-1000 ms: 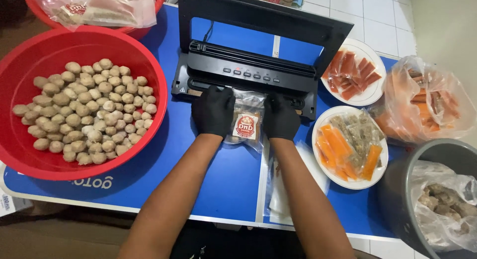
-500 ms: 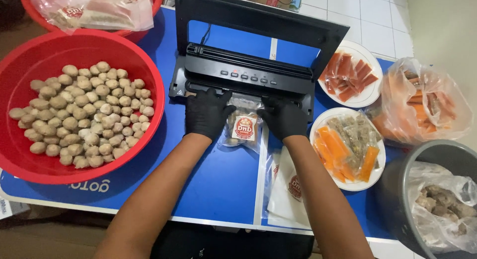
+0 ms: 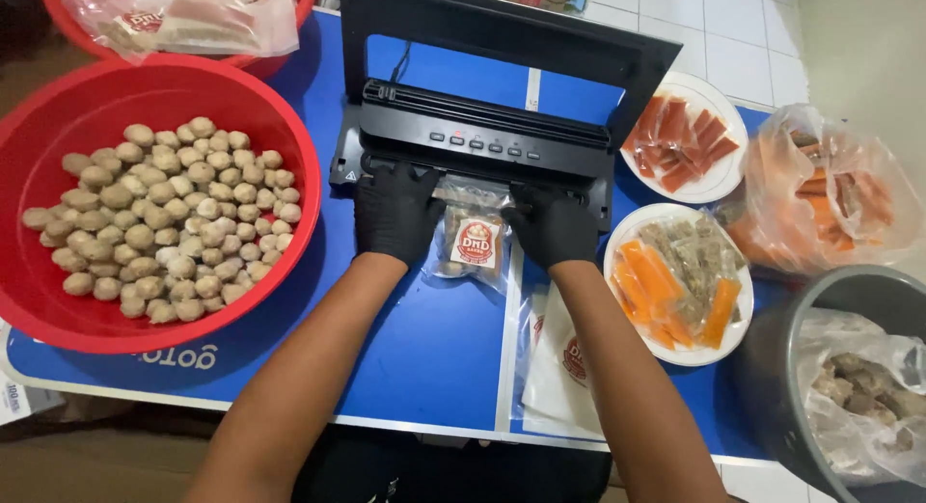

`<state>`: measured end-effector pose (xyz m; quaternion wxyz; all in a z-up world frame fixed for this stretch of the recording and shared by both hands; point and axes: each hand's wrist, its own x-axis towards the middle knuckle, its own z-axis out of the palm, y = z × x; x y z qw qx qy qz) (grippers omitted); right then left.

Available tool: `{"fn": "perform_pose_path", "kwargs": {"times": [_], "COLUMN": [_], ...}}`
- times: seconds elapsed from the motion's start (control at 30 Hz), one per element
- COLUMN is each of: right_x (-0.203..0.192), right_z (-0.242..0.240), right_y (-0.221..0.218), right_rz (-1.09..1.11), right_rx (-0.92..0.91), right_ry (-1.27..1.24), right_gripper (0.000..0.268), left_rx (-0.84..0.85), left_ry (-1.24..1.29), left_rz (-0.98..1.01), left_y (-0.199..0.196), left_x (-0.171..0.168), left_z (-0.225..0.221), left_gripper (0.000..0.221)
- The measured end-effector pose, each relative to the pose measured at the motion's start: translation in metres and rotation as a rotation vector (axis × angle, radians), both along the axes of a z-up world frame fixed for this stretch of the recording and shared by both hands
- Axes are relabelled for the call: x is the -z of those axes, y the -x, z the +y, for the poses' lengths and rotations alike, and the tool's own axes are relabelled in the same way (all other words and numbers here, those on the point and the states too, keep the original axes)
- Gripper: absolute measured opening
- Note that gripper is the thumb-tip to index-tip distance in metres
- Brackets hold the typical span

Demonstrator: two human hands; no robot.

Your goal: Manually portioning food items into plastic bags and vacuum sealing them using a countertop machine.

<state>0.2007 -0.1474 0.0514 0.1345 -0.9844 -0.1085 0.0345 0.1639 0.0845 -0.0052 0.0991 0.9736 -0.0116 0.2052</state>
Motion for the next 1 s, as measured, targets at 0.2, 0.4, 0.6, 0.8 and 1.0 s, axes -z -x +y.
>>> {"fn": "perform_pose_path", "kwargs": {"times": [0.2, 0.4, 0.6, 0.8, 1.0], "right_x": [0.004, 0.015, 0.007, 0.009, 0.001], "right_z": [-0.002, -0.008, -0.01, -0.013, -0.011], "right_y": [0.004, -0.003, -0.002, -0.003, -0.008], "right_rz": [-0.052, -0.079, -0.062, -0.067, -0.157], "right_rx": [-0.035, -0.066, -0.066, -0.08, -0.108], "right_ry": [0.01, 0.017, -0.007, -0.021, -0.003], "right_gripper": [0.037, 0.04, 0.04, 0.038, 0.032], "left_rx": [0.018, 0.165, 0.13, 0.154, 0.169], "left_ry": [0.034, 0.119, -0.005, -0.032, 0.019], "left_rz": [0.015, 0.219, 0.446, 0.461, 0.385], "left_y": [0.008, 0.035, 0.036, 0.036, 0.04], "left_x": [-0.017, -0.034, -0.059, -0.059, -0.058], "left_z": [-0.039, -0.085, -0.071, -0.069, -0.07], "left_gripper": [0.046, 0.091, 0.092, 0.093, 0.085]}}
